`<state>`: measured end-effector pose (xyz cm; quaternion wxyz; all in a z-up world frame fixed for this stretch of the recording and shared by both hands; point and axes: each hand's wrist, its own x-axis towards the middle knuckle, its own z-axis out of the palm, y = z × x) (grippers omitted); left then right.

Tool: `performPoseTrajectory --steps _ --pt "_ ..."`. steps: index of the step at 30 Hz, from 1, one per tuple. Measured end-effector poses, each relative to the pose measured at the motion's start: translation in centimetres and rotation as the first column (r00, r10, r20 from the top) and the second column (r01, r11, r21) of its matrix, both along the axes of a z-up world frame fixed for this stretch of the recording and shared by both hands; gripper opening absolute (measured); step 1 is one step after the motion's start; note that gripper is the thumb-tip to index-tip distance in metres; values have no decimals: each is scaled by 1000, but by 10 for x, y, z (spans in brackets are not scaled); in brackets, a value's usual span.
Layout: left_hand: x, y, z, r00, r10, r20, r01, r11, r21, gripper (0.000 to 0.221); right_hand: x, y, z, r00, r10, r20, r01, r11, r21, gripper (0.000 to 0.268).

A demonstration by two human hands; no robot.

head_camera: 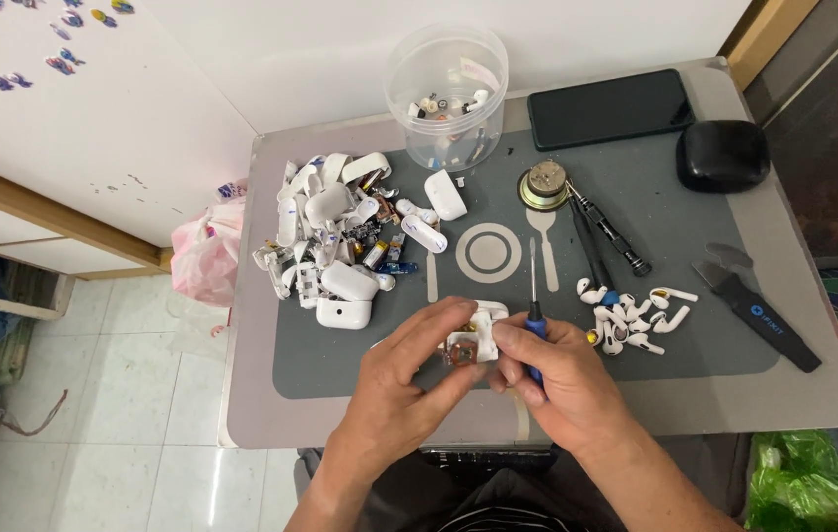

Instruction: Disassembling various wireless earbud charging cases and internal components using a utility knife and a screwdriver.

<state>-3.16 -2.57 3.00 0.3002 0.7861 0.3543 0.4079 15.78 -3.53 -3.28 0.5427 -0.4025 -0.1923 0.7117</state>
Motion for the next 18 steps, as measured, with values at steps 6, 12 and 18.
performPoseTrajectory --steps 6,12,18 --pt "4 1 -14 936 172 308 -120 976 -182 42 -3 -2 20 987 -144 70 141 989 43 11" --pt "-16 0 -2 847 483 222 -387 847 -364 36 -7 -2 51 796 -225 562 227 972 69 11" --pt "-24 -3 -35 789 544 -286 -565 825 13 32 -19 4 75 685 73 724 118 971 -210 14"
